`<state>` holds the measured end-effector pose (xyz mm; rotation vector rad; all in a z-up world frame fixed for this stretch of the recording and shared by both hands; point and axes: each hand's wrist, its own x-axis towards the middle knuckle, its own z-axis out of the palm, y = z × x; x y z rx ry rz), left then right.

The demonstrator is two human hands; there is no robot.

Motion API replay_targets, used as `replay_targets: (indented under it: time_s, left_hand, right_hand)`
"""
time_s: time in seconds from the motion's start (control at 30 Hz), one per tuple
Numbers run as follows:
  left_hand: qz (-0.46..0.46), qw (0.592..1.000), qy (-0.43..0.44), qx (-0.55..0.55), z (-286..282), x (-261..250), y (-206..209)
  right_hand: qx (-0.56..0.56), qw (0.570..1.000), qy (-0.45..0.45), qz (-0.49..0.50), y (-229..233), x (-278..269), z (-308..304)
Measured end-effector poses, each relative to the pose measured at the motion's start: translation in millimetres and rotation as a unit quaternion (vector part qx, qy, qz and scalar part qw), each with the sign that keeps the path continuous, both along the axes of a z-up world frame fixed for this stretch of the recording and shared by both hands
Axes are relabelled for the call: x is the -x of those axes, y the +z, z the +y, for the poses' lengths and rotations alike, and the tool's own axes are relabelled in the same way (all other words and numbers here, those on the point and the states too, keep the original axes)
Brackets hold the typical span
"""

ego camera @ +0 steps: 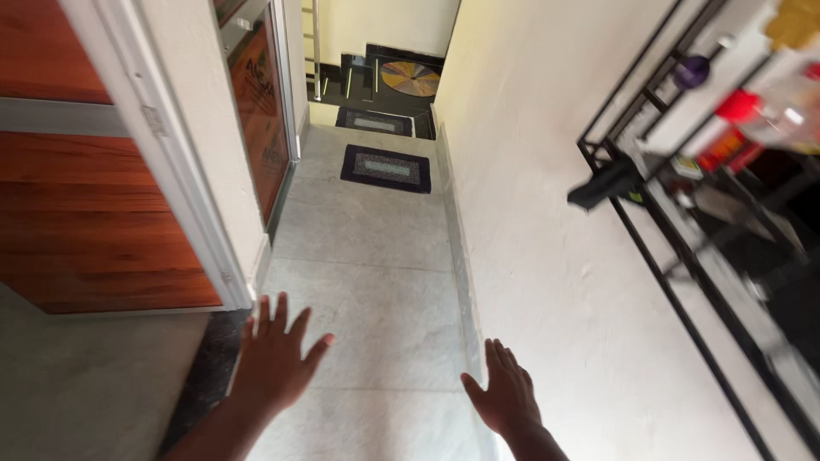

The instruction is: The person picks up a small black mat from the floor, carries it into a tiled bathroom, and places it on the floor. They then use a red cup to pour water from a wall tap onto the mat and scrub it with a brush.

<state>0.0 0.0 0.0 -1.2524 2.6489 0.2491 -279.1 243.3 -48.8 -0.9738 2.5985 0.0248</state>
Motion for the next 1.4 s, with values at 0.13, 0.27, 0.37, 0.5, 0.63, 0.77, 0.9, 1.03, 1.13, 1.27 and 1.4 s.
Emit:
replay_targets:
  time_s: [0.13, 0.27, 0.37, 0.5, 0.63, 0.77, 0.9, 1.03, 1.13, 1.27, 1.4]
  left_hand:
    - [0.028, 0.999, 0.021, -0.004, -56.8, 67.2, -15.2]
    - [0.052, 0.998, 0.031, -0.003, -99.7, 113.5, -22.2]
    - [0.076, 0.997, 0.03, -0.001, -151.4, 153.2, -26.2]
    - [0.078, 0.996, 0.032, -0.018, -225.0, 201.2, -39.9]
    - [0.075, 0.997, 0.016, -0.031, -310.5, 253.3, -52.8]
    - [0.046, 0.998, -0.006, -0.049, -385.8, 297.9, -54.6]
    - [0.044, 0.997, -0.03, -0.061, -449.6, 345.8, -59.8]
    - [0.045, 0.997, -0.038, -0.059, -508.6, 404.0, -76.0]
    - [0.022, 0.998, -0.037, -0.051, -559.1, 448.6, -91.7]
    - [-0.045, 0.996, -0.012, -0.072, -612.0, 499.7, -106.6]
    - [-0.032, 0.995, 0.019, -0.092, -651.1, 555.3, -127.2]
  right_hand:
    - [0.07, 0.997, 0.037, 0.001, 1.5, 79.4, -68.4]
    - [0.072, 0.995, 0.075, 0.012, 10.6, 130.9, -141.6]
    - [0.092, 0.992, 0.089, -0.005, 21.1, 169.0, -204.7]
    - [0.069, 0.995, 0.073, -0.01, 22.7, 209.5, -283.0]
    - [0.084, 0.994, 0.068, 0.002, 12.2, 256.9, -355.7]
    - [0.059, 0.998, 0.028, -0.024, 3.0, 286.3, -417.5]
    - [0.052, 0.998, 0.027, -0.025, -9.5, 325.8, -468.3]
    - [0.04, 0.998, -0.006, -0.052, -23.3, 379.8, -519.4]
    - [0.04, 0.998, -0.003, -0.05, -43.2, 434.3, -565.9]
    - [0.03, 0.997, 0.019, -0.063, -64.8, 500.1, -623.1]
    - [0.019, 0.995, 0.049, -0.091, -59.0, 570.8, -677.8]
